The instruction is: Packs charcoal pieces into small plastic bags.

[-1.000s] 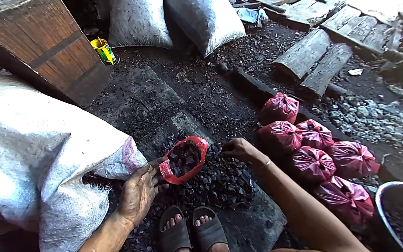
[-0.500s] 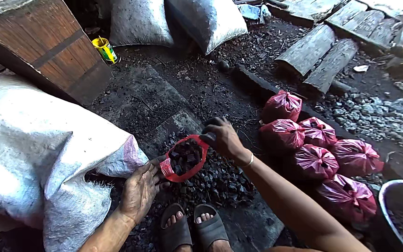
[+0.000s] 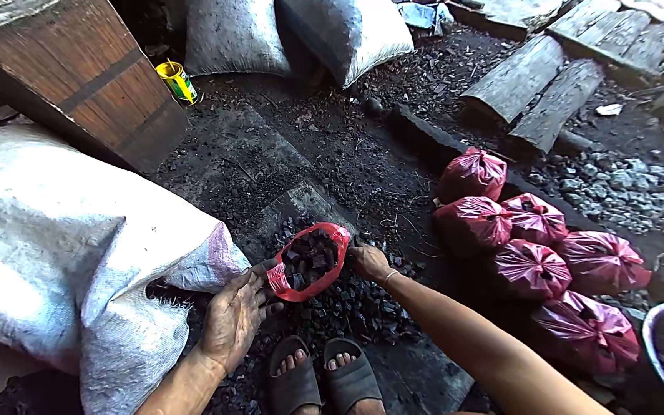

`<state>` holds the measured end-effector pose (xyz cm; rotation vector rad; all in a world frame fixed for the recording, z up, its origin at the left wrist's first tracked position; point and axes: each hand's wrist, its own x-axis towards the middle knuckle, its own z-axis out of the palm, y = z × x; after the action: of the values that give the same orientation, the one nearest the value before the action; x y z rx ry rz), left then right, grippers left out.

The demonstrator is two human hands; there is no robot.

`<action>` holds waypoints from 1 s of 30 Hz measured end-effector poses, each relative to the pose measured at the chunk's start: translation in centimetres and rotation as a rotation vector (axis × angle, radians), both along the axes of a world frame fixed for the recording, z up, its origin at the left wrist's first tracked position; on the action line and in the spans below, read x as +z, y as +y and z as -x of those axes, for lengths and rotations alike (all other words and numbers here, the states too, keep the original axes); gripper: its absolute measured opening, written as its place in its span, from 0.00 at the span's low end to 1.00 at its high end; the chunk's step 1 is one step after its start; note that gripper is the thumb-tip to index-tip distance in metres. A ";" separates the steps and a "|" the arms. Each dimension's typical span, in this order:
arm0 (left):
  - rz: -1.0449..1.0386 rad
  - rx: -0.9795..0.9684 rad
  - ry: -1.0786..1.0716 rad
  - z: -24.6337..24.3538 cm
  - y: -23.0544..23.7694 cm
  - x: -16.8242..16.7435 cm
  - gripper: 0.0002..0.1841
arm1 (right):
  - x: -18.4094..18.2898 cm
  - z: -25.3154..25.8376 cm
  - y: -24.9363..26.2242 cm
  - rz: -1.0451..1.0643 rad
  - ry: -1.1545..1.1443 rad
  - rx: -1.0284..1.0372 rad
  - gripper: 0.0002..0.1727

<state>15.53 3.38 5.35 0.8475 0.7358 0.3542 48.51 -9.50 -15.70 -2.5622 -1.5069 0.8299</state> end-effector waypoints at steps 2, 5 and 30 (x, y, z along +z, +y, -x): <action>-0.006 -0.003 0.003 -0.1 0.0 0.1 0.32 | 0.5 -0.5 -0.1 -0.016 0.038 -0.026 0.18; -0.012 -0.017 -0.003 -0.4 -0.1 0.2 0.32 | 0.4 -2.0 -1.0 -0.058 0.108 -0.068 0.17; -0.015 0.000 -0.010 0.1 -0.1 0.3 0.32 | 19.3 5.1 2.9 -0.682 0.109 0.130 0.15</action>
<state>15.45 3.28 5.69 0.8591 0.7249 0.3645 43.44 -6.59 3.58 -1.9111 -1.5818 0.3578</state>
